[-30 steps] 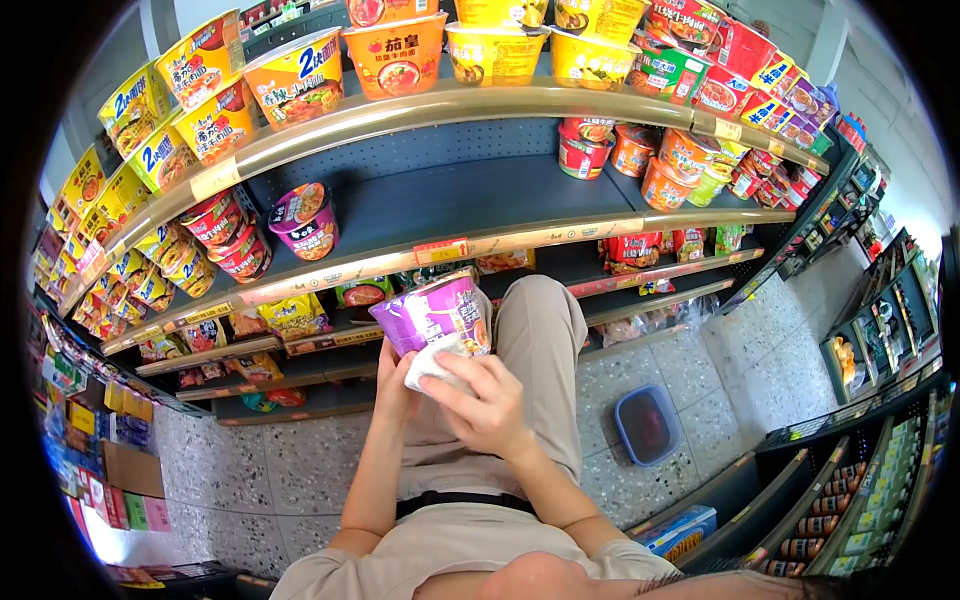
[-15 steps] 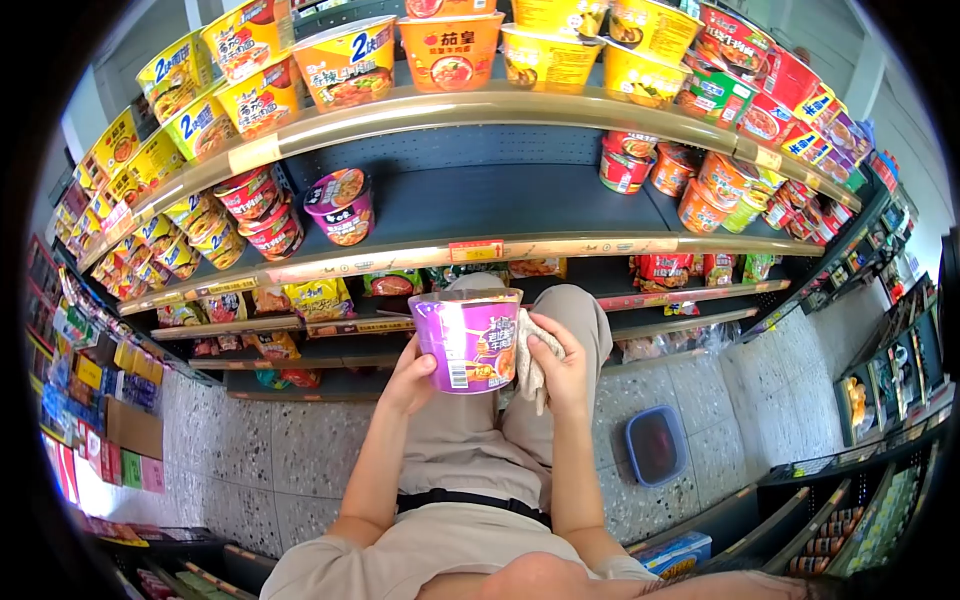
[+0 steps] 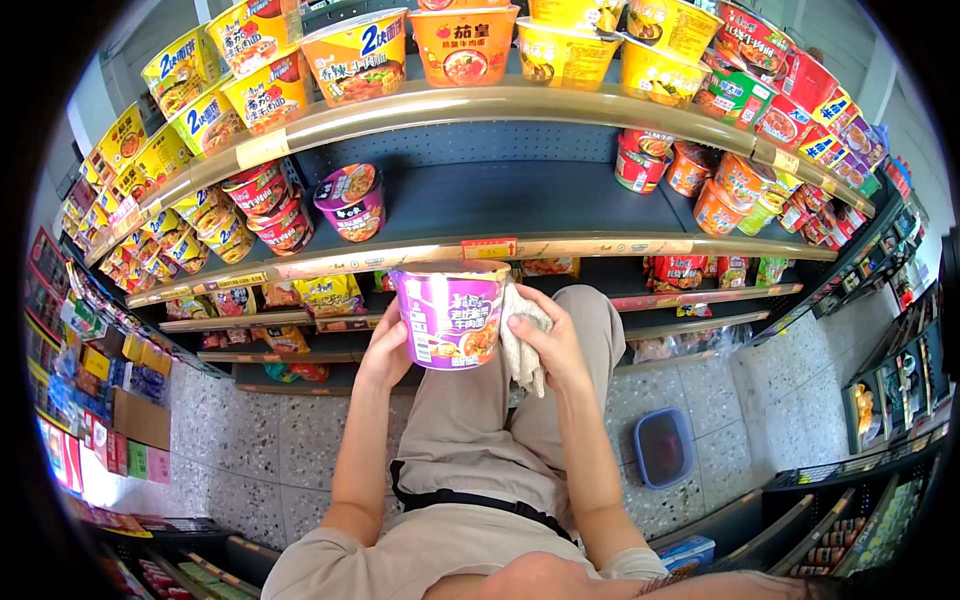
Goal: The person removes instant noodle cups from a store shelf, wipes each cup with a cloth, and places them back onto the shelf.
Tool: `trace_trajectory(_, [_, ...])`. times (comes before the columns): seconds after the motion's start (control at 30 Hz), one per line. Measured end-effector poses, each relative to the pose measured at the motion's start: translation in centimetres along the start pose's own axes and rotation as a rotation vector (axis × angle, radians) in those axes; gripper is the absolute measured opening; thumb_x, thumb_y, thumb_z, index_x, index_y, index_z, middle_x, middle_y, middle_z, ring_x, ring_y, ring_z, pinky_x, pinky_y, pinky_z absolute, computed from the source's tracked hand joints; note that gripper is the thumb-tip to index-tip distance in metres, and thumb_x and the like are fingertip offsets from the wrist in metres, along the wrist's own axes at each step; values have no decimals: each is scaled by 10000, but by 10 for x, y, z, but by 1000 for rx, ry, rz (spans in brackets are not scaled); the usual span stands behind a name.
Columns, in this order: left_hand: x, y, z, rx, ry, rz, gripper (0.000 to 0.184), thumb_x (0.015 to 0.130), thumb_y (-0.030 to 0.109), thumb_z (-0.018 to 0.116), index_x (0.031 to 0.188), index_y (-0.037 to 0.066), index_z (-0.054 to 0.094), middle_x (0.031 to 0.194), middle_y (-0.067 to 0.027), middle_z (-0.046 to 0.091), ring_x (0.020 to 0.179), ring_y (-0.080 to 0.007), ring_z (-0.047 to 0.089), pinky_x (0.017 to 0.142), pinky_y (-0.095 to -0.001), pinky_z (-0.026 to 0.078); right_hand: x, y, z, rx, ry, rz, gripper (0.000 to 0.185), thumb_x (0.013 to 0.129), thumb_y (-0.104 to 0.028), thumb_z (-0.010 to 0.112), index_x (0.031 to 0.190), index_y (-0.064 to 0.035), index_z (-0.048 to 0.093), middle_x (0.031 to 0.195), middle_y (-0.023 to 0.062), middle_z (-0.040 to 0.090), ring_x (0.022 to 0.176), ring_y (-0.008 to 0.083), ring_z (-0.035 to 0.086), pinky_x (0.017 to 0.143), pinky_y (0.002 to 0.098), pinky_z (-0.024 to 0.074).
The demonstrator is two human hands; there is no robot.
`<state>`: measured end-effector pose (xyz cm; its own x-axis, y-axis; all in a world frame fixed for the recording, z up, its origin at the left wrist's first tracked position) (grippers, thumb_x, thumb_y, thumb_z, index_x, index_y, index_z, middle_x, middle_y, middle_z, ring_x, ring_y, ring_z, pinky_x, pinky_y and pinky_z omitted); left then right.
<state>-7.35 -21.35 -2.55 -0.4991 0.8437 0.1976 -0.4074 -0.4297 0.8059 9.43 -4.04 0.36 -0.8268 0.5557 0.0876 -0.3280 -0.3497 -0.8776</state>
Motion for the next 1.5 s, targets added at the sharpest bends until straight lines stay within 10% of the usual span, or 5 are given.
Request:
trace_trajectory(0.53, [18, 30, -20, 189, 233, 63, 478, 953, 236, 541, 1346, 12, 387, 1225, -66, 551, 1146, -149, 511, 989, -332, 382, 51, -13, 40, -255, -14, -148, 464, 819, -94, 710, 1237, 41, 557, 1090, 87, 646, 952, 117, 603, 835, 257, 483])
trace_trajectory(0.8, [52, 69, -25, 413, 175, 262, 746, 805, 193, 758, 1364, 25, 293, 1256, -120, 503, 1198, -191, 478, 1037, -351, 359, 103, -17, 65, -460, -105, -329, 456, 805, -87, 710, 1222, 29, 569, 1075, 102, 658, 968, 132, 610, 855, 275, 480])
trace_trajectory(1.5, [136, 167, -126, 681, 269, 412, 757, 764, 96, 752, 1369, 54, 298, 1327, -127, 473, 1236, -225, 444, 1068, -375, 305, 282, 16, 136, -619, -365, -423, 362, 811, -81, 709, 1151, 3, 619, 1017, 81, 674, 906, 138, 616, 809, 290, 490])
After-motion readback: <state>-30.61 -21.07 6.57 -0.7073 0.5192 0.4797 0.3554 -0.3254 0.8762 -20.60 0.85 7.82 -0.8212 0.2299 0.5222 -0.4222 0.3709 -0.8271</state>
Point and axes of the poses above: each hand's wrist, its own x-axis towards the middle knuckle, its own z-axis out of the palm, y = z × x, the point moved 2 cm from there along x, towards the middle knuckle
